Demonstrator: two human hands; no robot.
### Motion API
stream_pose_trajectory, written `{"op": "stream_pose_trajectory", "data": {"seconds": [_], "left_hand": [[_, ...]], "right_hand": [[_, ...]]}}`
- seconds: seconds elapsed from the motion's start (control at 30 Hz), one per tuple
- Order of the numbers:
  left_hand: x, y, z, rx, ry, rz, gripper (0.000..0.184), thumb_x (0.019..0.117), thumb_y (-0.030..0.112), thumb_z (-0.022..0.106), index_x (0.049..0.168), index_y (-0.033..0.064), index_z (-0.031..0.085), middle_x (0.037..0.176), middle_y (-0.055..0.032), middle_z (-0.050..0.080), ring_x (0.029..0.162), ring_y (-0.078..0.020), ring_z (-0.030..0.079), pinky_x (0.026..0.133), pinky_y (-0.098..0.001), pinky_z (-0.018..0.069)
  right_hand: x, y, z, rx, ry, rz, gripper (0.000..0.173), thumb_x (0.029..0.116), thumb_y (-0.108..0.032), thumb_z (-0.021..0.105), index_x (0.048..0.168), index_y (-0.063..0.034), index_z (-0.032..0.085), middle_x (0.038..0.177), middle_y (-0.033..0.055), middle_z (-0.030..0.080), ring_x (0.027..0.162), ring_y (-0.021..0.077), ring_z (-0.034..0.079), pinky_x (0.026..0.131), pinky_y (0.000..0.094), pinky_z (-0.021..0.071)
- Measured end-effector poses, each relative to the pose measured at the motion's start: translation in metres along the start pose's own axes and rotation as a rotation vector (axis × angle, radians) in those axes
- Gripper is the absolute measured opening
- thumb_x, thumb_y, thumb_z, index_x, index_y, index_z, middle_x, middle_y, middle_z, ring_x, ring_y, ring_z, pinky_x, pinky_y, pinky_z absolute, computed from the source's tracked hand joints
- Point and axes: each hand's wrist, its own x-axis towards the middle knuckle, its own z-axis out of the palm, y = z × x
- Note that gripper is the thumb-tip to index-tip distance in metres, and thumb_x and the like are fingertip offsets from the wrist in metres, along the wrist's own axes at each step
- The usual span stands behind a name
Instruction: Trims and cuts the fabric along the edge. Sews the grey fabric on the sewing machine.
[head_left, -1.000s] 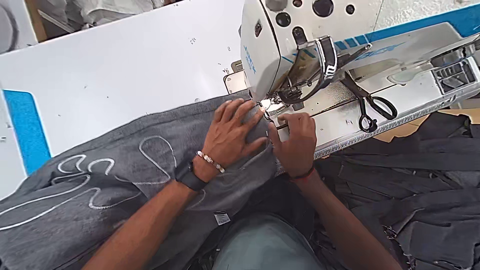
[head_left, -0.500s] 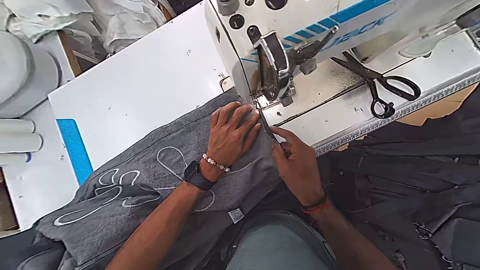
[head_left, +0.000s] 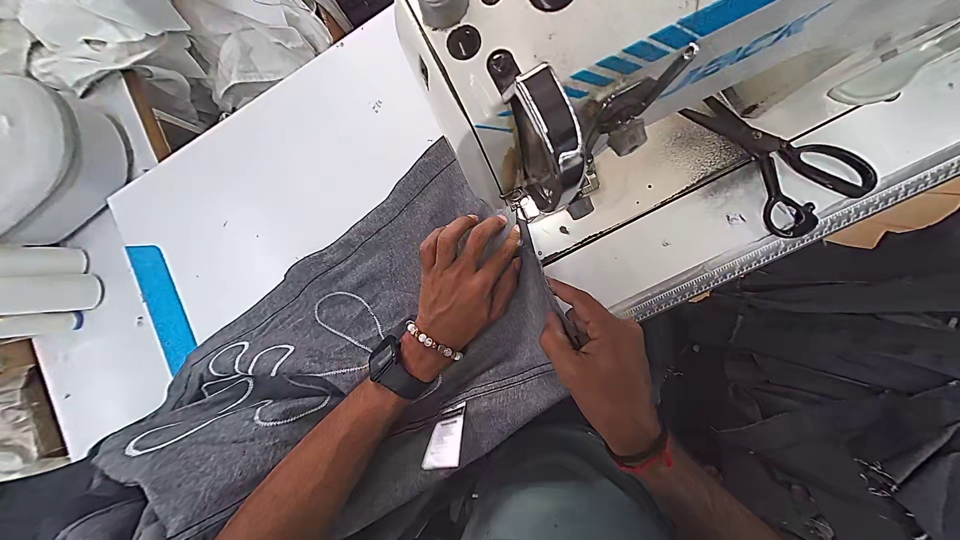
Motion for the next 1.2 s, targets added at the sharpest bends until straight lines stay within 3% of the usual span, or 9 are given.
{"op": "stream_pose_trajectory", "data": {"seconds": [0.37,0.5,0.57,0.67,0.8,0.87,1.0,1.1,1.2], "left_hand": [[0.015,-0.023,-0.003,-0.023,0.057,0.167,0.03,0.1017,0.039,0.057,0.119,0.0247,0.077,0.131,-0.0044,0.066,0.124,-0.0285,0.053,0.107,-0.0491,0.0322],[0.024,-0.034,-0.005,-0.047,0.111,0.303,0.026,0.0995,0.039,0.063,0.111,0.0236,0.08,0.118,-0.0053,0.07,0.117,-0.0293,0.057,0.102,-0.0488,0.0357],[0.024,-0.032,-0.006,-0.057,0.104,0.319,0.026,0.1002,0.034,0.062,0.115,0.0204,0.079,0.117,-0.0065,0.071,0.117,-0.0295,0.059,0.102,-0.0474,0.0407],[0.016,-0.016,-0.009,-0.208,-0.016,0.149,0.025,0.1028,0.023,0.057,0.117,0.0129,0.076,0.124,-0.0078,0.069,0.129,-0.0262,0.058,0.11,-0.0418,0.0459],[0.004,-0.014,-0.004,-0.257,-0.091,0.02,0.037,0.104,0.033,0.05,0.134,0.0189,0.067,0.15,-0.0047,0.055,0.146,-0.025,0.042,0.122,-0.0469,0.0318],[0.0,-0.007,0.001,-0.184,-0.047,0.028,0.039,0.1051,0.034,0.048,0.138,0.0223,0.066,0.153,-0.005,0.053,0.148,-0.0277,0.04,0.124,-0.0513,0.028],[0.003,0.017,0.009,-0.117,0.02,-0.061,0.035,0.1039,0.033,0.05,0.13,0.0236,0.071,0.148,-0.0041,0.057,0.145,-0.03,0.043,0.121,-0.0522,0.0313],[0.005,0.015,0.001,-0.104,0.008,-0.037,0.031,0.1027,0.032,0.051,0.12,0.0181,0.074,0.144,-0.0036,0.061,0.14,-0.0283,0.049,0.113,-0.0507,0.0393],[0.014,-0.003,-0.014,-0.098,-0.027,0.039,0.033,0.104,0.026,0.049,0.127,0.0131,0.068,0.136,-0.0038,0.067,0.129,-0.0241,0.06,0.099,-0.0467,0.0492]], "right_hand": [[0.001,-0.018,-0.025,-0.287,0.028,-0.17,0.036,0.0924,-0.018,0.057,0.121,-0.0111,0.078,0.054,-0.0045,0.057,0.042,0.0076,0.045,0.04,0.0286,0.0344],[0.038,-0.04,-0.045,-0.385,-0.108,-0.211,0.037,0.0926,-0.022,0.055,0.123,-0.0166,0.076,0.054,-0.0039,0.052,0.044,0.0139,0.047,0.041,0.0351,0.0352],[0.068,-0.039,-0.035,-0.451,-0.211,-0.192,0.038,0.0945,-0.026,0.055,0.128,-0.0175,0.071,0.062,0.0009,0.058,0.052,0.021,0.056,0.045,0.0414,0.0422],[0.089,-0.018,-0.011,-0.573,-0.222,-0.162,0.035,0.098,-0.037,0.056,0.121,-0.0153,0.07,0.066,0.0088,0.063,0.059,0.0311,0.064,0.047,0.0473,0.0466],[0.064,0.007,-0.02,-0.544,-0.135,-0.16,0.055,0.0937,-0.054,0.06,0.128,-0.0112,0.067,0.059,0.0046,0.059,0.051,0.0272,0.06,0.045,0.0472,0.0464],[0.039,0.028,-0.038,-0.428,-0.188,-0.212,0.06,0.0941,-0.049,0.063,0.142,-0.0121,0.059,0.063,0.0001,0.062,0.051,0.0205,0.058,0.047,0.0445,0.0485],[-0.019,0.04,-0.058,-0.284,-0.344,-0.441,0.024,0.0926,-0.019,0.058,0.112,-0.0154,0.071,0.082,0.0008,0.068,0.057,0.0149,0.062,0.045,0.0369,0.051],[-0.05,0.05,-0.033,-0.449,-0.462,-0.641,0.015,0.0919,-0.006,0.058,0.089,-0.0143,0.07,0.082,0.0051,0.059,0.06,0.0184,0.058,0.047,0.0324,0.0471],[-0.061,0.054,-0.008,-0.755,-0.676,-0.47,0.017,0.0837,0.0,0.068,0.097,-0.0072,0.075,0.094,0.0149,0.07,0.063,0.028,0.068,0.049,0.0407,0.0562]]}}
